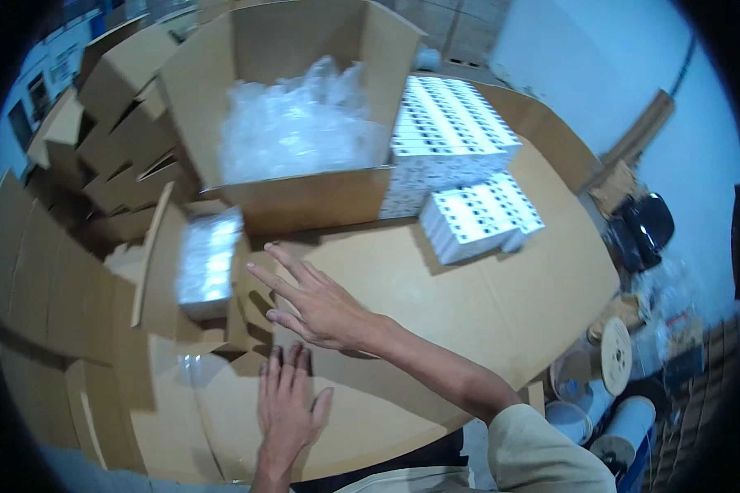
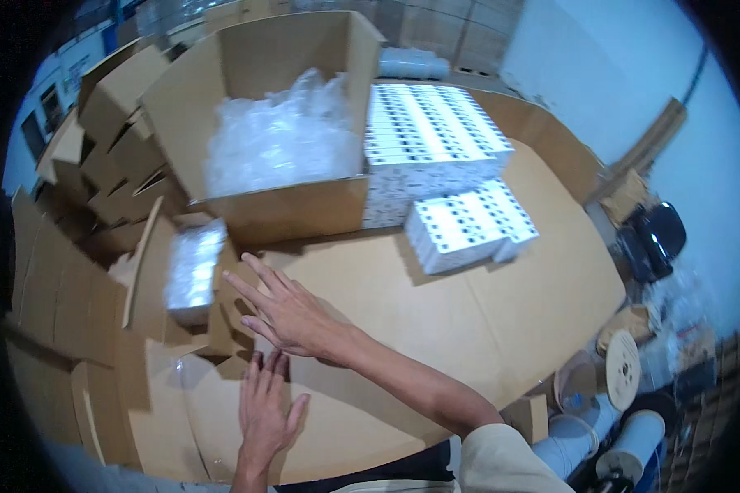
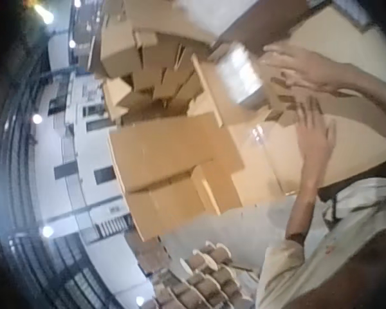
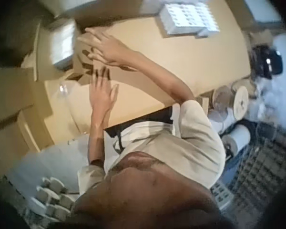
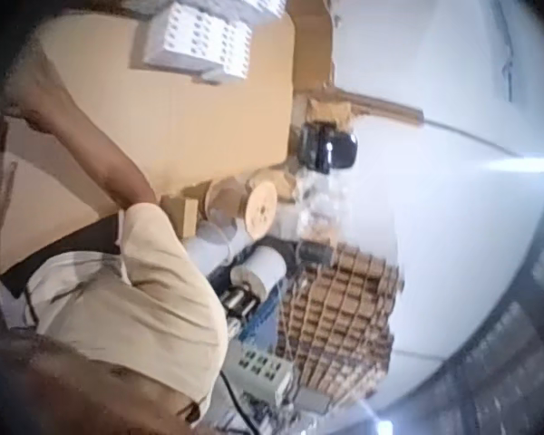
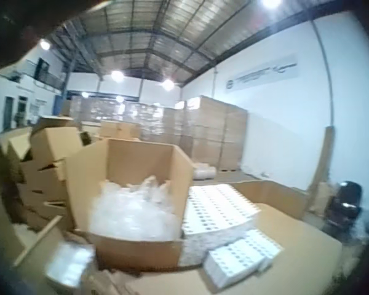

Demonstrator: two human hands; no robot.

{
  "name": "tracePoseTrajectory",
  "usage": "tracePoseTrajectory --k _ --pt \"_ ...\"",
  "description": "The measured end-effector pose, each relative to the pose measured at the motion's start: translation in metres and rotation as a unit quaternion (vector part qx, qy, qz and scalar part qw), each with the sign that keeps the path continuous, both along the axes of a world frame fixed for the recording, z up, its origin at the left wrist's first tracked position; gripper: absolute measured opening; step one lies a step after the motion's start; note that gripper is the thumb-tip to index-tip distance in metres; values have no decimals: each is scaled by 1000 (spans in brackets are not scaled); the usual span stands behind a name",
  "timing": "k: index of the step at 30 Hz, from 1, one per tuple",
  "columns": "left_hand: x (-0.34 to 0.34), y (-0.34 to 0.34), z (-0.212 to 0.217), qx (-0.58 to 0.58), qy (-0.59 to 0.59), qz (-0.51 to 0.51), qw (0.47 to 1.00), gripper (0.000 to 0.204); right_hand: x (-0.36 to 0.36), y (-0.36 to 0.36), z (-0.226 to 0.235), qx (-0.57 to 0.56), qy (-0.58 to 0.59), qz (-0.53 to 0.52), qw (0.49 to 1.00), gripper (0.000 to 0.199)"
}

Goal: Packing small white boxes into plastic bags and larger cardboard boxes.

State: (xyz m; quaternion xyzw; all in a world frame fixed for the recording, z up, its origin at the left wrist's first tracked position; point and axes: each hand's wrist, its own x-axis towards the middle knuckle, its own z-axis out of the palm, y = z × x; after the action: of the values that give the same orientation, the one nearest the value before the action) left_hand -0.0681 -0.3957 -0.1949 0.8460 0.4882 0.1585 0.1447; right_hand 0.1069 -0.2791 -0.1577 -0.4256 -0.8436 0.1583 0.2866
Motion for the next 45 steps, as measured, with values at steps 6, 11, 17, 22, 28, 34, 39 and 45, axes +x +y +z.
tracePoseTrajectory --k 6,11,17,22,28,34,39,45 --pt "20 26 -4 14 8 -6 1000 72 85 -28 -12 -4 -51 -127 991 68" --pt "48 65 -5 16 -8 -22 1000 67 148 -56 -17 69 -48 -203 976 65" --pt "73 122 -12 53 -18 -27 998 56 234 -88 -11 208 7 -326 922 57" --pt "75 145 -9 33 -29 -8 999 52 318 -106 -17 192 7 -469 862 63" --pt "70 139 -8 31 1 -24 999 52 367 -118 -34 136 -79 -530 833 67" --pt "66 141 -14 30 15 -31 999 52 378 -118 -40 147 -32 -515 844 58" --pt "68 139 -10 33 19 -23 999 52 387 -118 -46 131 22 -512 849 54" --pt "67 141 -14 26 8 -21 999 51 399 -129 -44 83 46 -518 850 46"
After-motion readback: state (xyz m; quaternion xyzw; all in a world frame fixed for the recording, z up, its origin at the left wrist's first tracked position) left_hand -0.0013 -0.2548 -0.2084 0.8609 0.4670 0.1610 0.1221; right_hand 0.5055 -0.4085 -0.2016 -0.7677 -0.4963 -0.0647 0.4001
